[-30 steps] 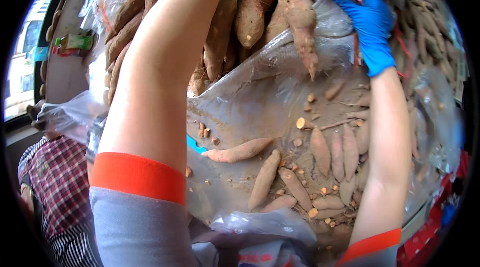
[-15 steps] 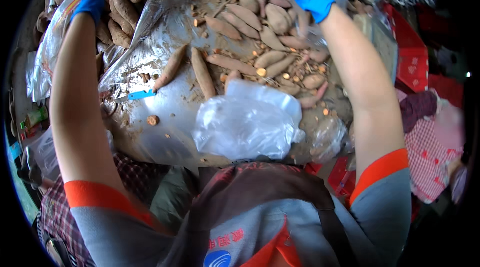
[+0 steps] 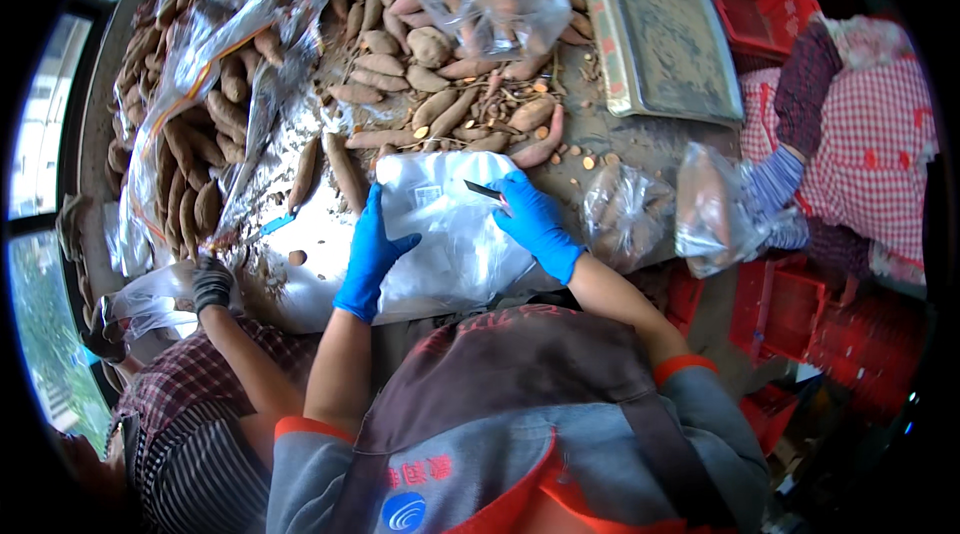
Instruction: The person sorts sweet potatoes by picking them from a large pile on a table, placing them into plastic bags, and then assists in moving a large heavy sack of potatoes onto the table.
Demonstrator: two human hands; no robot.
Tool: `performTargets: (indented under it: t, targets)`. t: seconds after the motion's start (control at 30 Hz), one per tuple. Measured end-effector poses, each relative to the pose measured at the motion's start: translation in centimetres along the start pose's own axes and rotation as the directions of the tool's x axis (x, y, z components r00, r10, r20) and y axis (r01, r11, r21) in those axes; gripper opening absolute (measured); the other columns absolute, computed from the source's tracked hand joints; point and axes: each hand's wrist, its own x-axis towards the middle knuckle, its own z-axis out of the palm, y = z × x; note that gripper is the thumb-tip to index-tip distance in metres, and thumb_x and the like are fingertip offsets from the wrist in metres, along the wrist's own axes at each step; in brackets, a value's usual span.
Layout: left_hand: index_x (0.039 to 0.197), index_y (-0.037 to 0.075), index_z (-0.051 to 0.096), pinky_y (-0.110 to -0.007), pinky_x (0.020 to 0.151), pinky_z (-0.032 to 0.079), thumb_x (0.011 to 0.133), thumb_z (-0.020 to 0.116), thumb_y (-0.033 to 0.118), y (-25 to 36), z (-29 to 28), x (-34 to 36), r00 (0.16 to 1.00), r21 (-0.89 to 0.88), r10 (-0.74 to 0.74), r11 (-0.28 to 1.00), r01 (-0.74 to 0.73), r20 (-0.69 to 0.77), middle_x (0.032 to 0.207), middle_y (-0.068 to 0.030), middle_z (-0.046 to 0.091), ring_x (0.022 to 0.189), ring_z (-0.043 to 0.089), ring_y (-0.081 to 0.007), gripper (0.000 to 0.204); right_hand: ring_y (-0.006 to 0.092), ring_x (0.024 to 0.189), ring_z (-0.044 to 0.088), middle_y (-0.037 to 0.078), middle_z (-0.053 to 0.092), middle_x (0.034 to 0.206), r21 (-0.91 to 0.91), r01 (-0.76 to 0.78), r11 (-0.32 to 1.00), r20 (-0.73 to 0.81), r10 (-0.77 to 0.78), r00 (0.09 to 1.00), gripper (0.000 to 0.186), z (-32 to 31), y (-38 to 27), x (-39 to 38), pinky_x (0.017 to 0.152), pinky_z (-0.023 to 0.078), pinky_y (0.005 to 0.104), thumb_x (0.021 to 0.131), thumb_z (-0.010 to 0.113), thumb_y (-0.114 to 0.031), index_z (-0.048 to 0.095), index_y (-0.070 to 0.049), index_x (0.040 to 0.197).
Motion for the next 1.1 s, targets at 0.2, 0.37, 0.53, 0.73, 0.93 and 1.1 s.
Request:
performTargets:
  t: [0.2, 0.37, 0.53, 0.73, 0.93, 1.1]
  targets:
    - [0.109, -0.003, 0.044, -0.031, 0.071, 0.048, 0.067, 0.066, 0.004, 2.5, 5.2, 1.8, 0.920, -0.442, -0.375, 0.811, 0.384, 0.112, 0.099, -0.0142, 0.056, 0.082, 0.057, -0.0204, 0.048, 0.0224, 0.064, 0.055, 0.006, 0.053, 0.074, 0.129, 0.048, 0.990, -0.241, -0.016, 0.971, 0.048, -0.9, 3.9, 1.2, 0.060, 0.046, 0.0342, 0.070, 0.059, -0.006, 0.046, -0.015, 0.115]
    - [0.097, -0.003, 0.054, -0.027, 0.059, 0.047, 0.072, 0.059, 0.003, 6.4, 12.0, 8.3, 0.941, -0.636, -0.338, 0.725, 0.265, 0.006, 0.084, -0.0093, 0.060, 0.067, 0.057, -0.0156, 0.026, 0.0117, 0.081, 0.046, 0.005, 0.048, 0.093, 0.216, 0.215, 0.952, -0.580, -0.052, 0.813, 0.051, -7.4, 5.8, 3.5, 0.070, 0.041, 0.0243, 0.066, 0.064, 0.000, 0.048, -0.005, 0.115]
    - [0.100, -0.003, 0.054, -0.027, 0.060, 0.047, 0.072, 0.058, 0.001, 12.5, 11.8, 12.4, 0.949, -0.721, -0.313, 0.648, 0.246, 0.042, 0.086, -0.0090, 0.061, 0.067, 0.057, -0.0158, 0.028, 0.0198, 0.087, 0.050, 0.012, 0.051, 0.099, 0.284, 0.319, 0.904, -0.668, -0.052, 0.743, 0.043, -12.8, 0.8, 0.6, 0.077, 0.039, 0.0293, 0.073, 0.046, 0.006, 0.046, -0.002, 0.116]
    - [0.103, -0.003, 0.051, -0.028, 0.065, 0.046, 0.072, 0.064, 0.005, 11.1, 7.9, 15.0, 0.968, -0.653, -0.165, 0.716, 0.248, 0.188, 0.090, -0.0088, 0.059, 0.073, 0.056, -0.0146, 0.035, 0.0305, 0.090, 0.051, 0.016, 0.047, 0.100, -0.255, -0.124, 0.959, -0.326, 0.035, 0.945, 0.052, -6.8, 2.9, 2.6, 0.076, 0.043, 0.0394, 0.070, 0.055, -0.007, 0.041, -0.007, 0.120]
    - [0.117, 0.002, 0.045, -0.029, 0.082, 0.040, 0.069, 0.070, 0.009, 11.8, 5.6, 12.1, 0.968, -0.304, 0.177, 0.926, -0.225, -0.177, 0.110, -0.0082, 0.052, 0.096, 0.049, -0.0173, 0.054, 0.0306, 0.100, 0.050, 0.015, 0.049, 0.110, 0.081, 0.077, 0.994, -0.511, -0.026, 0.859, 0.046, -7.3, 3.6, 0.7, 0.085, 0.041, 0.0366, 0.069, 0.062, -0.010, 0.049, -0.004, 0.112]
    - [0.123, -0.002, 0.039, -0.034, 0.089, 0.036, 0.070, 0.070, 0.013, 9.6, 6.1, 12.9, 0.902, -0.124, 0.392, 0.900, -0.417, -0.182, 0.118, -0.0159, 0.047, 0.105, 0.046, -0.0234, 0.064, 0.0175, 0.097, 0.055, 0.009, 0.055, 0.110, 0.825, 0.137, 0.548, -0.357, 0.317, 0.879, 0.029, -9.4, 1.5, -12.9, 0.084, 0.044, 0.0290, 0.083, 0.050, -0.003, 0.052, -0.001, 0.112]
